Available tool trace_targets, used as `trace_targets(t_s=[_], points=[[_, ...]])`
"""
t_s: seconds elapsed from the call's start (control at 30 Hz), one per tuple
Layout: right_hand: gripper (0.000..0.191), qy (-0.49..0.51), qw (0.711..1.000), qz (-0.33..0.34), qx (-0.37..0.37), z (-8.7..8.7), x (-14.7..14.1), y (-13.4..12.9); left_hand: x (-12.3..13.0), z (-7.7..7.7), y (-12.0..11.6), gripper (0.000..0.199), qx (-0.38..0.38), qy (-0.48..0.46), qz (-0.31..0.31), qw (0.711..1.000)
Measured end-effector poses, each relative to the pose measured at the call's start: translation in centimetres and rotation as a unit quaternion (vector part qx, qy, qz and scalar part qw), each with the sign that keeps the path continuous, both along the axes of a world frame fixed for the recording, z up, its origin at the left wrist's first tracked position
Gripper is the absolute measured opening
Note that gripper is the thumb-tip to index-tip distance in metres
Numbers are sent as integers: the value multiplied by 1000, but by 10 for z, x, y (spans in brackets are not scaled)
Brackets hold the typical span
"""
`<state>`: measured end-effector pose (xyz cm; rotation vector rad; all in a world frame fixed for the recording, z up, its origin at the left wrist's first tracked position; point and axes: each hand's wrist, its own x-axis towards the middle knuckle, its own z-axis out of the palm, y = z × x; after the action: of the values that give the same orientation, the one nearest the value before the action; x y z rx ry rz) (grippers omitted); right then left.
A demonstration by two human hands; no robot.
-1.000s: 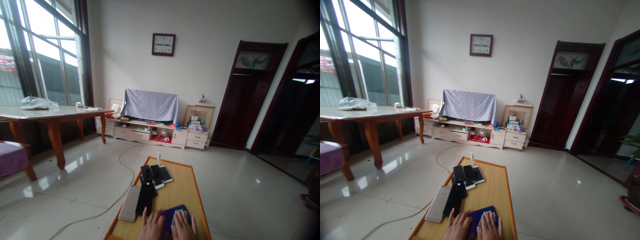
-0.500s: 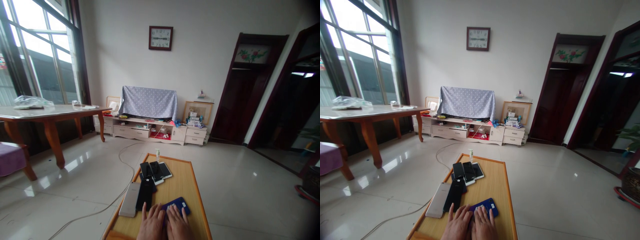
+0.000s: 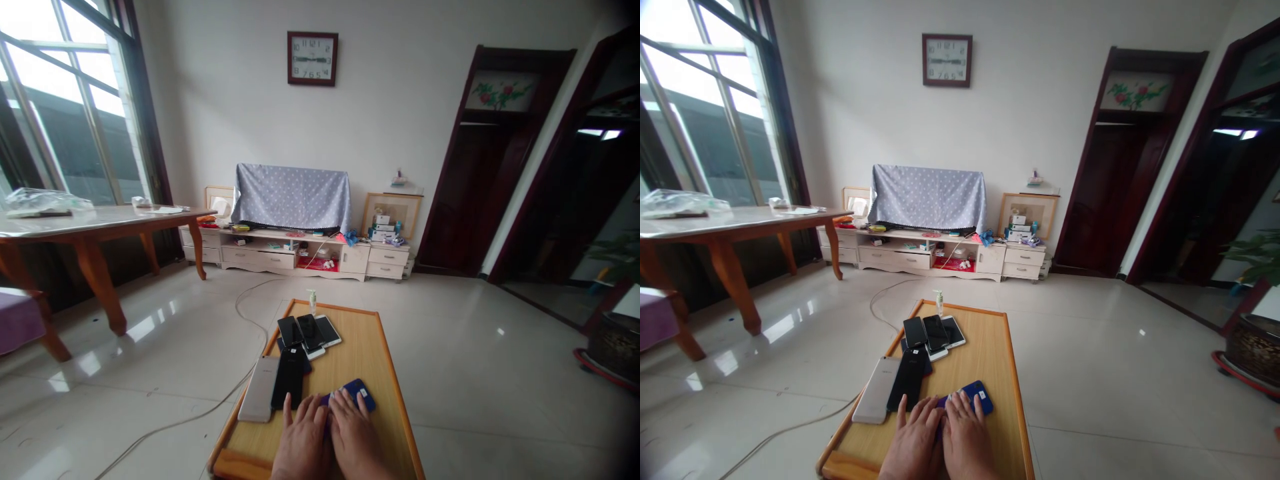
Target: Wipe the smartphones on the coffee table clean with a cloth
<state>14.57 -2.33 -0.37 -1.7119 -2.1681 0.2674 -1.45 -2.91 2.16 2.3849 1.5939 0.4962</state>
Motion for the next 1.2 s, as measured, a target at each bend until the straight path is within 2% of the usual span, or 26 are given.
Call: trace_targets(t_s=[0.13,0.33,0.4,0.47,0.6,0.73,0.83,1.0,1.2], points=[[49,9,1000,18,-12,5,3,6,2,6,-2,36,-12,-5,4,1000],[51,-48,996,-80,7,4,22,28,0,5,-4,36,13,3,-5,1000],[53,-48,996,-78,7,-1,16,24,0,4,-3,34,6,0,-5,1000],[53,-31,998,-47,3,-5,8,16,0,5,-2,32,-3,-2,0,1000],[51,-7,1000,4,-4,-3,5,5,1,5,-2,32,-5,-6,5,1000],[54,-34,998,-53,4,-3,23,12,0,3,-4,35,1,-7,1,1000],[55,-58,994,-94,12,-13,33,12,-1,2,-6,35,8,-4,2,1000],[55,-70,994,-87,19,-29,35,-8,1,-1,-8,35,26,10,3,1000],[55,-47,995,-89,-4,-24,37,-18,8,-1,-9,34,30,28,7,999]])
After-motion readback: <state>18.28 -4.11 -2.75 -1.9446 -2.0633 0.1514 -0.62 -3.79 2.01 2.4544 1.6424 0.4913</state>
